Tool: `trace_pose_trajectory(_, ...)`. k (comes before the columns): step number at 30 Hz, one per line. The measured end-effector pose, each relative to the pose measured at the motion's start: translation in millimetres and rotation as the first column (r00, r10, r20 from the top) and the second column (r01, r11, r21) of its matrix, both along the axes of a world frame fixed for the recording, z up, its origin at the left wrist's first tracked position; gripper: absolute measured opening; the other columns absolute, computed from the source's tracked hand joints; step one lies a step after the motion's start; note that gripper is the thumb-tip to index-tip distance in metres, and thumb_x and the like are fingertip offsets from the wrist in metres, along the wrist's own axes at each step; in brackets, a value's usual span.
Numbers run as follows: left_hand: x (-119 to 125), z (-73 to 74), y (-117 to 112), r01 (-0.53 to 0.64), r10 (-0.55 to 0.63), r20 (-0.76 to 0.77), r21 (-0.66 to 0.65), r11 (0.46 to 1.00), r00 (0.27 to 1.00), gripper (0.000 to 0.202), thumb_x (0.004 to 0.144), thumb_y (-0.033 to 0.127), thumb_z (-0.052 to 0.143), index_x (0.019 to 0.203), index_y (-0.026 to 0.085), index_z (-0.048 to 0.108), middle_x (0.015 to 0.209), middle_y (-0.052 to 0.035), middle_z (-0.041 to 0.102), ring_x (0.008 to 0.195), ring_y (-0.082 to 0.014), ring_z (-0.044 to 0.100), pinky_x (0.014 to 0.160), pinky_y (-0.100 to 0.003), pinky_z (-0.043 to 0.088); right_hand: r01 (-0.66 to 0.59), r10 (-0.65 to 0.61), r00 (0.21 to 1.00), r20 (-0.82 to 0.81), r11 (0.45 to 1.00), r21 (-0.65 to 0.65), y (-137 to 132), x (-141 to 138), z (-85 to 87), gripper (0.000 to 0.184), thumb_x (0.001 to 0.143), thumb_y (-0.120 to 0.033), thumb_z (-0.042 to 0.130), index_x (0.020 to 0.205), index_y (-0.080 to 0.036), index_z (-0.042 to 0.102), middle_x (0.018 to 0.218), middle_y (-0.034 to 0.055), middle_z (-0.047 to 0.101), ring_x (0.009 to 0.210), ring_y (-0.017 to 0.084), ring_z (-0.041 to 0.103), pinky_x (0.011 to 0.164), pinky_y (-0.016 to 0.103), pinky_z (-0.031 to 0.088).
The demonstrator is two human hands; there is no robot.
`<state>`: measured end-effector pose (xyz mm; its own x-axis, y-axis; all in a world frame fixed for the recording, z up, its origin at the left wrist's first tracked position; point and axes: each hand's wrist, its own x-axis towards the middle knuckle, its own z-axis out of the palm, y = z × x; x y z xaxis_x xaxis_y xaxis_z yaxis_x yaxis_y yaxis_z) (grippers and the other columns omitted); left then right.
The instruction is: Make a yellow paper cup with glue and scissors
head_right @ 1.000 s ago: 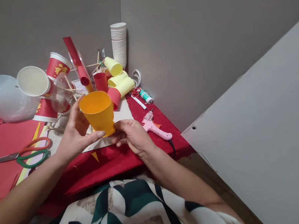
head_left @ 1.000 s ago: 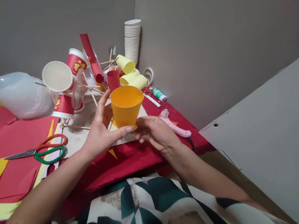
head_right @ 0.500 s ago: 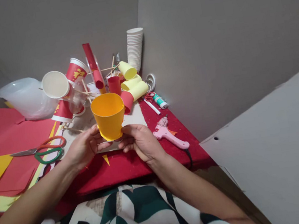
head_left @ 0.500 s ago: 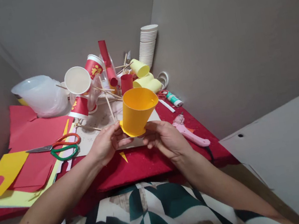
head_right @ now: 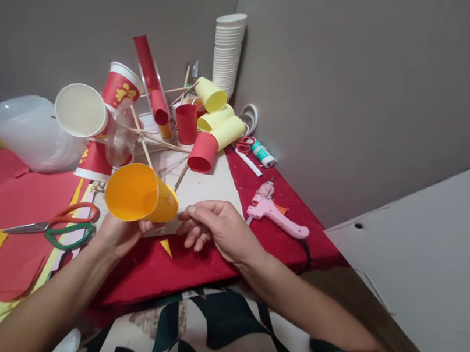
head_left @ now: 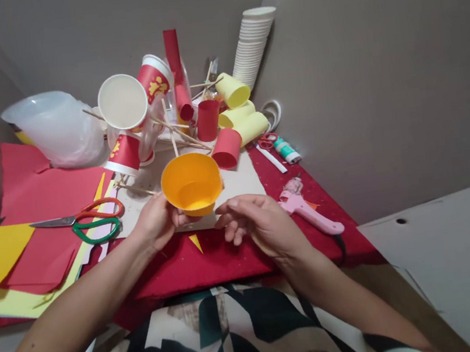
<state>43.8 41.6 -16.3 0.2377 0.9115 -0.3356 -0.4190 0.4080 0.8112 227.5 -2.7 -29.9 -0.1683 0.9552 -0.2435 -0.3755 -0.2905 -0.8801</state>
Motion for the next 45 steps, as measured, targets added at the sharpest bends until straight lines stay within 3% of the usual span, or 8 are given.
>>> trace_pose_trajectory(6, -2, 1.0, 8, 0.013, -0.014, -0.017, -0.035, 0.999, 1.0, 0.022, 0.09, 0.012, 0.047, 0.097, 0.012, 0.068, 0.068, -0.0056, 0.072, 0.052, -0.0156, 0.067, 0.046, -0.023, 0.058, 0.143, -0.164, 0.981, 0.105, 0.973, 0.18, -6, 22, 8.8, 0.038, 0.07, -0.051, 0.085, 0.073, -0.014, 0.075, 0.062, 0.0046, 0.075, 0.043, 0.011, 0.065, 0.04, 0.016, 0.05)
trace_pose_trajectory(14, -1, -0.3, 8, 0.034, -0.033, 0.015, -0.09, 0.995, 0.999, 0.018, 0.092, 0.015, 0.051, 0.099, 0.017, 0.068, 0.082, -0.005, 0.074, 0.059, -0.0134, 0.069, 0.041, -0.017, 0.052, 0.252, -0.469, 0.818, 0.333, 0.812, 0.526, -19, 39, 27.0, 0.011, 0.087, -0.034, 0.076, 0.09, -0.023, 0.076, 0.082, 0.0015, 0.077, 0.063, 0.013, 0.07, 0.059, 0.023, 0.06)
trace_pose_trajectory(20, -2, -7.1, 9, 0.133, -0.134, -0.012, -0.086, 0.987, 0.991, 0.019, 0.096, 0.018, 0.048, 0.095, 0.015, 0.067, 0.073, -0.0047, 0.071, 0.05, -0.0123, 0.064, 0.04, -0.019, 0.053, 0.035, -0.544, 0.765, 0.345, 0.57, 0.821, -12, 20, 35.6, 0.042, 0.095, -0.032, 0.066, 0.136, -0.032, 0.059, 0.138, 0.0048, 0.066, 0.121, 0.022, 0.066, 0.1, 0.037, 0.059)
trace_pose_trajectory(25, -2, -9.0, 7, 0.224, -0.229, -0.049, -0.095, 0.97, 0.972, 0.019, 0.096, 0.024, 0.053, 0.097, 0.014, 0.069, 0.071, -0.0061, 0.071, 0.049, -0.0152, 0.067, 0.039, -0.022, 0.055, -0.322, -0.504, 0.727, 0.467, 0.35, 0.88, 4, 23, 54.1, 0.047, 0.091, -0.03, 0.07, 0.137, -0.03, 0.06, 0.15, 0.0066, 0.056, 0.143, 0.026, 0.048, 0.12, 0.048, 0.041)
trace_pose_trajectory(32, 1, -14.7, 1, 0.31, -0.321, -0.066, -0.138, 0.941, 0.945, 0.021, 0.092, 0.019, 0.054, 0.088, 0.012, 0.073, 0.072, -0.011, 0.076, 0.047, -0.0192, 0.067, 0.034, -0.023, 0.048, -0.575, -0.166, 0.706, 0.688, 0.433, 0.694, 26, 32, 85.5, 0.031, 0.069, -0.036, 0.09, 0.097, -0.029, 0.078, 0.131, 0.0015, 0.071, 0.134, 0.031, 0.058, 0.12, 0.056, 0.036)
trace_pose_trajectory(35, 3, -21.5, 0, 0.326, -0.334, -0.051, -0.128, 0.937, 0.941, 0.02, 0.091, 0.021, 0.058, 0.096, 0.013, 0.075, 0.081, -0.0119, 0.079, 0.055, -0.021, 0.071, 0.042, -0.026, 0.054, -0.627, -0.101, 0.689, 0.717, 0.414, 0.66, 33, 30, 85.4, 0.023, 0.066, -0.034, 0.092, 0.082, -0.027, 0.078, 0.121, 0.0008, 0.075, 0.128, 0.028, 0.063, 0.119, 0.054, 0.037)
trace_pose_trajectory(41, 6, -19.8, 3, 0.259, -0.26, 0.013, 0.031, 0.965, 0.966, 0.032, 0.095, 0.037, 0.057, 0.115, 0.019, 0.073, 0.112, -0.0099, 0.077, 0.087, -0.0216, 0.075, 0.077, -0.031, 0.061, -0.51, -0.166, 0.751, 0.639, 0.467, 0.722, 39, 39, 75.0, 0.022, 0.068, -0.038, 0.09, 0.072, -0.027, 0.072, 0.122, -0.0018, 0.076, 0.127, 0.027, 0.064, 0.119, 0.055, 0.038)
trace_pose_trajectory(45, 0, -13.8, 4, 0.078, -0.043, -0.133, 0.273, 0.959, 0.99, 0.043, 0.09, 0.049, 0.065, 0.123, 0.021, 0.068, 0.129, -0.0079, 0.07, 0.111, -0.0253, 0.068, 0.085, -0.031, 0.057, -0.419, -0.274, 0.763, 0.585, 0.479, 0.771, 40, 46, 66.8, 0.021, 0.075, -0.034, 0.086, 0.069, -0.025, 0.068, 0.127, 0.0023, 0.073, 0.127, 0.026, 0.063, 0.114, 0.052, 0.045)
